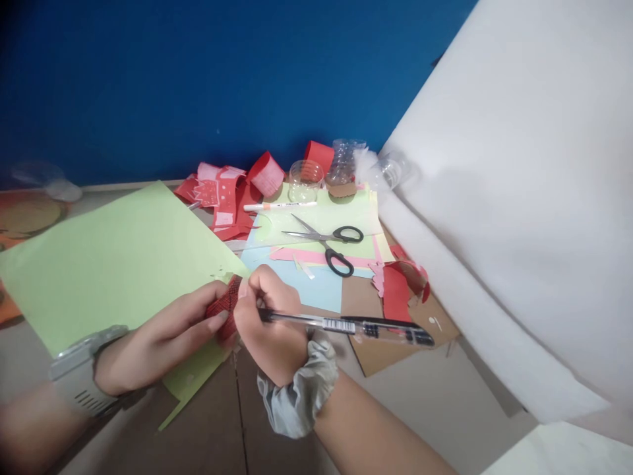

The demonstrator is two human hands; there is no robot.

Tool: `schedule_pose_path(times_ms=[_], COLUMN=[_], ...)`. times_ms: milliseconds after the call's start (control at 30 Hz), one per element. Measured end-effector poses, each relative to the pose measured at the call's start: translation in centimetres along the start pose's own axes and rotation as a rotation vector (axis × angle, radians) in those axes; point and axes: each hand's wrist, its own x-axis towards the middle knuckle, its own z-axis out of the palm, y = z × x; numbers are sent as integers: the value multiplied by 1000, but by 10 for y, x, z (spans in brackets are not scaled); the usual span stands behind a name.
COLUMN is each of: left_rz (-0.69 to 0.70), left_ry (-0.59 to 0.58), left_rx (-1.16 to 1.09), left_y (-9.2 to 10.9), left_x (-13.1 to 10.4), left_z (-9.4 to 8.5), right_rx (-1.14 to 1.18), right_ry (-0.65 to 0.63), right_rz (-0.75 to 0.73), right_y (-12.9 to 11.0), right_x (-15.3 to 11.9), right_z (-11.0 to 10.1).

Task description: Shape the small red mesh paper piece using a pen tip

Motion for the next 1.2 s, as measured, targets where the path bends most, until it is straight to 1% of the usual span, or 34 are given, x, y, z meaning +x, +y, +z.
schedule_pose_path(times_ms=[233, 600, 800, 1200], left_rz=[-24, -42, -56, -52], left_ry=[31, 22, 24, 42], left_rx=[10, -81, -112, -108], left_y=[-1, 0, 0, 1], left_x=[-1, -1, -1, 0], left_z=[1, 1, 2, 3], right_rx=[-12, -11, 4, 16], right_ry=[-19, -35, -25, -29], right_rz=[1, -25, -4, -8], right_y=[2, 1, -1, 1], right_x=[0, 0, 1, 0], right_z=[-1, -2, 0, 0])
